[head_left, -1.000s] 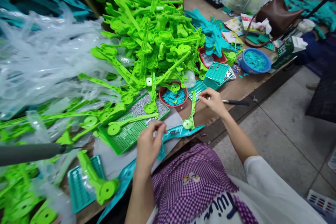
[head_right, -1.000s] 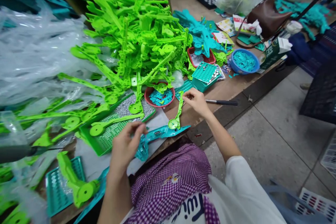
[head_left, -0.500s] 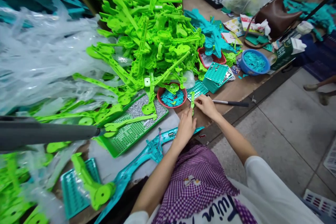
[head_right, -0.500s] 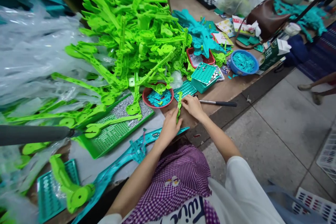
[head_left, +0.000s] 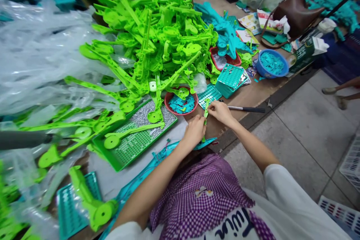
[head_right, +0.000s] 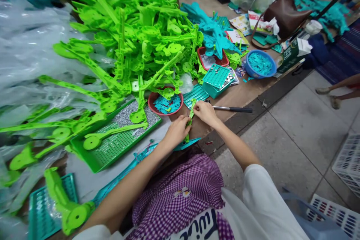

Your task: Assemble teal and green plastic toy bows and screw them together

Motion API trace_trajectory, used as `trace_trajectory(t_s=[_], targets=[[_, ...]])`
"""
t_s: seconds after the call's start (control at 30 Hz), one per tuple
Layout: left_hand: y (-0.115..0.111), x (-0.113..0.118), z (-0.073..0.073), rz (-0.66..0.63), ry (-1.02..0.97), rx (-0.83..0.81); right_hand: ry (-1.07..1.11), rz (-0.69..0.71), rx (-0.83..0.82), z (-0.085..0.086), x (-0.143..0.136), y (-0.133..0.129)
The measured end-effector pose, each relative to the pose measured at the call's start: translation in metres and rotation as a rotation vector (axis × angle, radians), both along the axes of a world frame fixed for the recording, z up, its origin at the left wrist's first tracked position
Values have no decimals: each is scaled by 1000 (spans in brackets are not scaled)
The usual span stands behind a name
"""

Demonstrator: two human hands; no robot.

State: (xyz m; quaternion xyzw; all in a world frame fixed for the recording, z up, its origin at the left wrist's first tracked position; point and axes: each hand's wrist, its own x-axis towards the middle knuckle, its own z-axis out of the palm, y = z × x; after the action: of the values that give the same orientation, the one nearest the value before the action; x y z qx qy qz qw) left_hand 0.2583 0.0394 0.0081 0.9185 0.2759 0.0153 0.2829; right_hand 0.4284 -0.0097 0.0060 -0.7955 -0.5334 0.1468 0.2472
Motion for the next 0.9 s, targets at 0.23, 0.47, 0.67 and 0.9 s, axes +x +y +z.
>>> trace_trajectory(t_s=[0.23, 0.47, 0.67, 0.9], targets=[[18, 7, 5, -33, -22, -7, -106, 50, -81, 7, -4, 1], [23, 13, -4, -44, -11, -10, -220, 194, -175, 15, -3, 6], [23, 12, -7, -48, -37, -60, -66, 167, -128, 9, 3, 5], [20, 8, -23, 12, -174, -117, 59, 70, -111, 7, 0, 6]])
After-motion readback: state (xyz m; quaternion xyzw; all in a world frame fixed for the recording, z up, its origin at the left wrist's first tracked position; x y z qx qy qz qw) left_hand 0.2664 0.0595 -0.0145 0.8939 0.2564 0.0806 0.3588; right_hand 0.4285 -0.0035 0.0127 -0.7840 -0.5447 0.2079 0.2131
